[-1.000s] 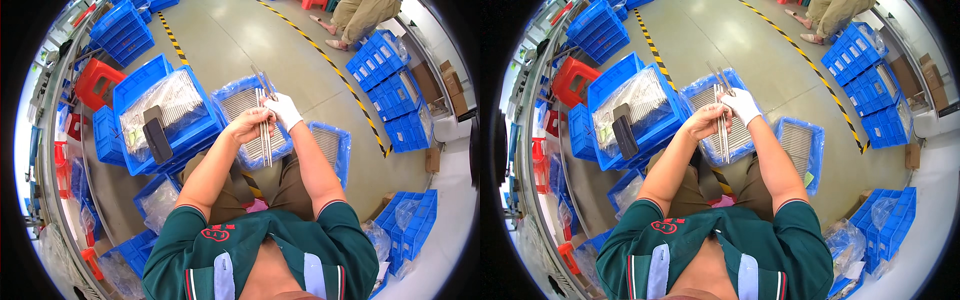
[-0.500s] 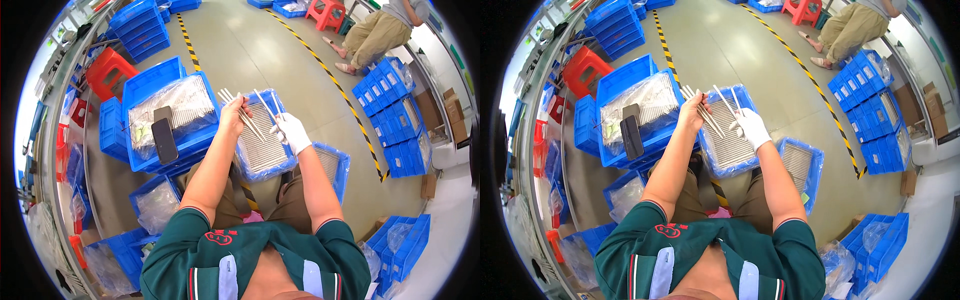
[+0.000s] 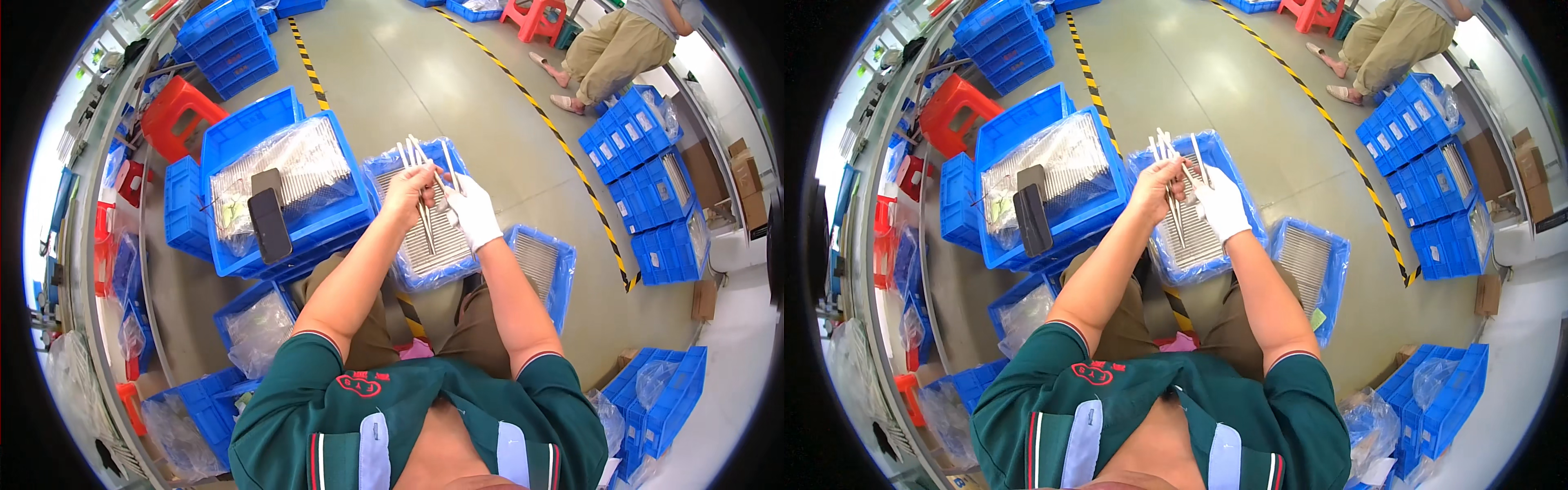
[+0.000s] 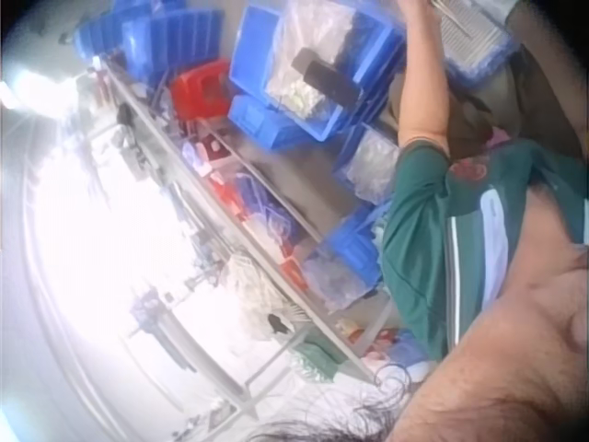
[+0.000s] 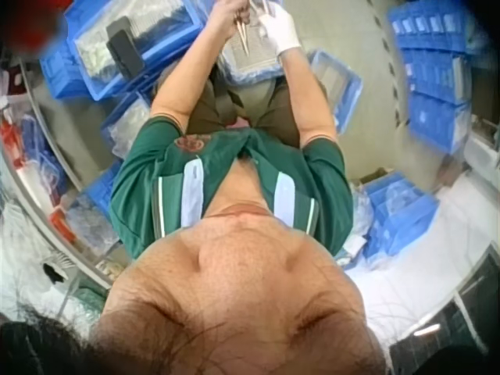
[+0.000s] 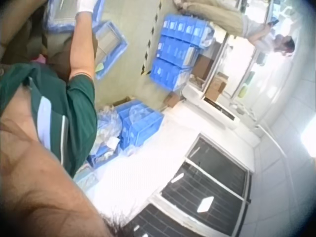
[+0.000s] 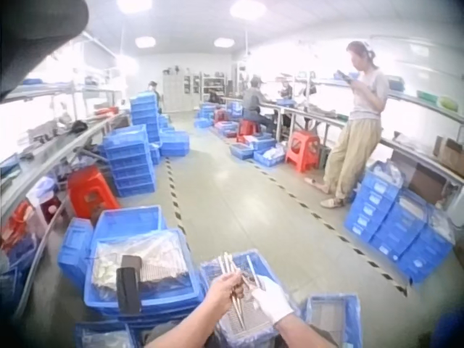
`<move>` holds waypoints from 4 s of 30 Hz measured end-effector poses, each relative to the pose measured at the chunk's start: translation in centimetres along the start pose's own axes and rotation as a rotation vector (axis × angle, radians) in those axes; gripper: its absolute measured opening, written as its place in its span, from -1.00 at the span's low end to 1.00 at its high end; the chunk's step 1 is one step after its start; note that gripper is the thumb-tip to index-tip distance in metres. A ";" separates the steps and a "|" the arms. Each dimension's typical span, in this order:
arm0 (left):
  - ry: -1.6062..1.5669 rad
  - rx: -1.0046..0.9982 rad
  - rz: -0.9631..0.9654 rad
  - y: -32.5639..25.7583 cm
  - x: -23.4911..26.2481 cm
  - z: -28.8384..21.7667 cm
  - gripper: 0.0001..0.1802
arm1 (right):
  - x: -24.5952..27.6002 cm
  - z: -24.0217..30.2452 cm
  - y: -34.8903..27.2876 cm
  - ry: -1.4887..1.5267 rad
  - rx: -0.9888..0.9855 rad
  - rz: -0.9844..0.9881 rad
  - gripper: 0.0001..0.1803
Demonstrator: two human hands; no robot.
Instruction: The person sits on a low stool or the floor in a factory setting, handling long, thin metal rods from blue plastic crates. They repeatedly pick up bundles of rods, separate them, and place them back into the crates on their lap.
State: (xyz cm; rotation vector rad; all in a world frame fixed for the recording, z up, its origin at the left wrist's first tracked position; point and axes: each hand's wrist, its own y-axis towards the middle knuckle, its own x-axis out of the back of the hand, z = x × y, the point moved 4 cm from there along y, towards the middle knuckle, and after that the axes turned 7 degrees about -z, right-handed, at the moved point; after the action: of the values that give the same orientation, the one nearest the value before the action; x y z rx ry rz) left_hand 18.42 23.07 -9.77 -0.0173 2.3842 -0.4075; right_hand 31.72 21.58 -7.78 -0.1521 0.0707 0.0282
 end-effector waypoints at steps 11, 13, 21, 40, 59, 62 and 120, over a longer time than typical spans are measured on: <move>0.124 0.035 -0.031 -0.6 -0.4 0.8 -0.80 | 0.4 -0.4 -0.4 0.085 -0.085 -0.008 -0.62; 0.322 -0.013 -0.030 -1.8 -2.2 0.5 -0.83 | 0.3 -1.0 0.4 0.022 0.048 -0.106 -0.65; 0.229 0.056 -0.031 -2.1 -1.8 1.6 -0.74 | 0.3 -1.1 0.0 0.345 -0.301 0.081 -0.78; 0.328 0.302 0.175 -2.2 -2.3 3.9 -0.72 | 4.4 -3.0 6.0 0.094 -0.036 -0.352 -0.75; -0.190 0.411 0.440 -2.4 -1.3 1.9 -0.70 | 1.8 -0.5 3.5 -0.127 -0.013 -0.062 -0.71; -0.093 0.390 0.424 -2.8 -0.8 2.4 -0.68 | 0.9 -0.6 3.6 -0.274 0.003 0.092 -0.69; 0.550 0.122 0.139 -3.1 -1.9 2.1 -0.76 | 2.1 -0.7 3.1 -0.077 -0.124 0.092 -0.70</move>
State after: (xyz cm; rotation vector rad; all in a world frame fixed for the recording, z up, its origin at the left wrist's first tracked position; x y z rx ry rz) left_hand 20.91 19.79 -9.13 0.3571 2.8685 -0.5436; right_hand 33.68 24.63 -9.11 -0.2718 -0.0006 0.1307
